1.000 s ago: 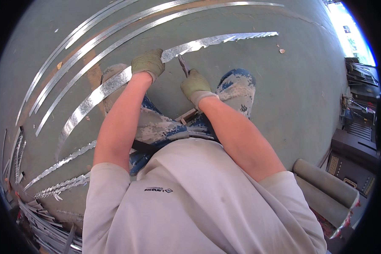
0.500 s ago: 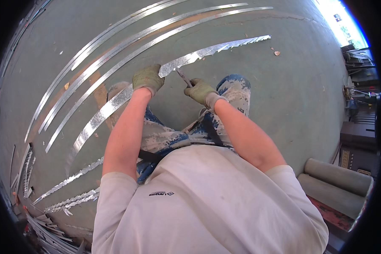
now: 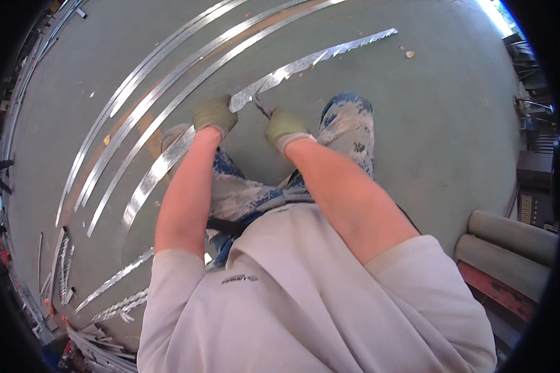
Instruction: The person uses tin snips to cut a long metal strip into shorter segments. The person holds the strip with one hand and repeatedly snips it into pieces that fall onto the floor.
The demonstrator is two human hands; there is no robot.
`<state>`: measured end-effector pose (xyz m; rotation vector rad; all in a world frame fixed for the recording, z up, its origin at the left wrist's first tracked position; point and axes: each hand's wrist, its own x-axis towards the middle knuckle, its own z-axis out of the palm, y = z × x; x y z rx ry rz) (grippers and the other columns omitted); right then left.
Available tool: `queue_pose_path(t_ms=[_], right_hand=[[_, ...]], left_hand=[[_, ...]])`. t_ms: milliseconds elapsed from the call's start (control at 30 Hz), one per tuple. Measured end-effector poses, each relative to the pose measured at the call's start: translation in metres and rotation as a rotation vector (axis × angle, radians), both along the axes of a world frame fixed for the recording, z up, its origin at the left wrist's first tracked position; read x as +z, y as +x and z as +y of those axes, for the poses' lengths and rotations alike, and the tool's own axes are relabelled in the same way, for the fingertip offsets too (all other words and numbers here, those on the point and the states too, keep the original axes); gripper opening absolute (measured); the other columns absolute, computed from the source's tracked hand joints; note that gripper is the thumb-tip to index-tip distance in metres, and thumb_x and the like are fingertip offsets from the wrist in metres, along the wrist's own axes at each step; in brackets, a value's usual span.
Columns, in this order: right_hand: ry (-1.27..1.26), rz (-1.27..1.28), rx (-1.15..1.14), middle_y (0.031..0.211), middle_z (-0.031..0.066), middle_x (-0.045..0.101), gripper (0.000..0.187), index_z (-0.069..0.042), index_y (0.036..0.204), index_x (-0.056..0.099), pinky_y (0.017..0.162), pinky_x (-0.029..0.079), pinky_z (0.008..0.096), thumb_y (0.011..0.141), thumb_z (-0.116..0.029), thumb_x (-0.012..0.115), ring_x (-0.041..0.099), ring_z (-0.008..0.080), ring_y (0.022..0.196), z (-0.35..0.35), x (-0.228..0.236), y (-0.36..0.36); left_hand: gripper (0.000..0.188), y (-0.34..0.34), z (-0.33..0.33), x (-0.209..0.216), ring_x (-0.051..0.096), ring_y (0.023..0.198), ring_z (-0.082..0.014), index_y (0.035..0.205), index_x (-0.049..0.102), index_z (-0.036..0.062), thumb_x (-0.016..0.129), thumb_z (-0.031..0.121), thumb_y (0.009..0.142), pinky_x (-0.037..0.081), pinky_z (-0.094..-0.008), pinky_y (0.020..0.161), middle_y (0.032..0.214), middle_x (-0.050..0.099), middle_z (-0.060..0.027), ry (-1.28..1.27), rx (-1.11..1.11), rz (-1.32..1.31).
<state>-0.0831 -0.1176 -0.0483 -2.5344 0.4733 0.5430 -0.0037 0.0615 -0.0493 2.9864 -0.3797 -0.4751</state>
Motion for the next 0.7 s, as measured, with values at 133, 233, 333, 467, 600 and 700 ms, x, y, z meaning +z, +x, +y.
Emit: queue_pose_path(t_ms=[133, 233, 333, 467, 600, 700], right_hand=[[0.031, 0.086, 0.011, 0.135, 0.0253, 0.071, 0.039, -0.007, 0.129, 0.072, 0.104, 0.055, 0.0507, 0.095, -0.023, 0.063, 0.069, 0.0429, 0.124, -0.004, -0.007, -0.003], [0.131, 0.058, -0.017, 0.132, 0.0240, 0.072, 0.043, -0.006, 0.133, 0.069, 0.105, 0.054, 0.0501, 0.094, -0.025, 0.063, 0.069, 0.0421, 0.123, -0.011, -0.007, -0.003], [0.210, 0.018, 0.007, 0.133, 0.0226, 0.071, 0.045, -0.006, 0.134, 0.066, 0.106, 0.053, 0.0488, 0.094, -0.027, 0.064, 0.068, 0.0414, 0.124, -0.015, -0.011, -0.006], [0.212, -0.029, -0.023, 0.132, 0.0228, 0.071, 0.043, -0.007, 0.131, 0.067, 0.107, 0.053, 0.0483, 0.094, -0.028, 0.064, 0.067, 0.0420, 0.124, -0.021, -0.004, -0.009], [0.256, -0.046, -0.010, 0.133, 0.0223, 0.070, 0.043, -0.007, 0.129, 0.067, 0.107, 0.052, 0.0484, 0.093, -0.030, 0.065, 0.067, 0.0413, 0.125, -0.026, -0.008, -0.009], [0.322, 0.015, -0.027, 0.134, 0.0213, 0.070, 0.043, -0.007, 0.129, 0.068, 0.107, 0.053, 0.0481, 0.093, -0.030, 0.065, 0.067, 0.0406, 0.125, -0.025, -0.003, -0.010]], left_hand=[[0.060, -0.002, -0.002, 0.008, 0.071, 0.123, -0.0335, 0.144, 0.065, 0.0135, 0.072, 0.042, 0.092, 0.055, -0.0450, 0.101, 0.128, 0.076, -0.0126, 0.027, 0.002, 0.065], [0.067, -0.006, -0.002, 0.017, 0.067, 0.129, -0.0336, 0.149, 0.061, 0.0143, 0.072, 0.046, 0.091, 0.053, -0.0441, 0.105, 0.136, 0.073, -0.0141, -0.067, 0.034, -0.001], [0.082, -0.014, 0.007, 0.027, 0.062, 0.135, -0.0364, 0.159, 0.050, 0.0146, 0.076, 0.047, 0.088, 0.051, -0.0441, 0.110, 0.146, 0.066, -0.0163, -0.089, -0.006, -0.043], [0.092, -0.049, 0.024, 0.067, 0.051, 0.147, -0.0363, 0.163, 0.044, 0.0131, 0.080, 0.048, 0.085, 0.040, -0.0471, 0.122, 0.156, 0.057, -0.0166, -0.086, 0.054, -0.111], [0.085, -0.074, 0.085, 0.051, 0.044, 0.151, -0.0349, 0.156, 0.054, 0.0123, 0.080, 0.051, 0.085, 0.033, -0.0507, 0.126, 0.157, 0.056, -0.0164, -0.039, 0.162, -0.254], [0.075, -0.086, 0.100, 0.033, 0.045, 0.150, -0.0354, 0.147, 0.063, 0.0109, 0.080, 0.053, 0.086, 0.034, -0.0503, 0.125, 0.157, 0.056, -0.0154, -0.062, 0.193, -0.281]])
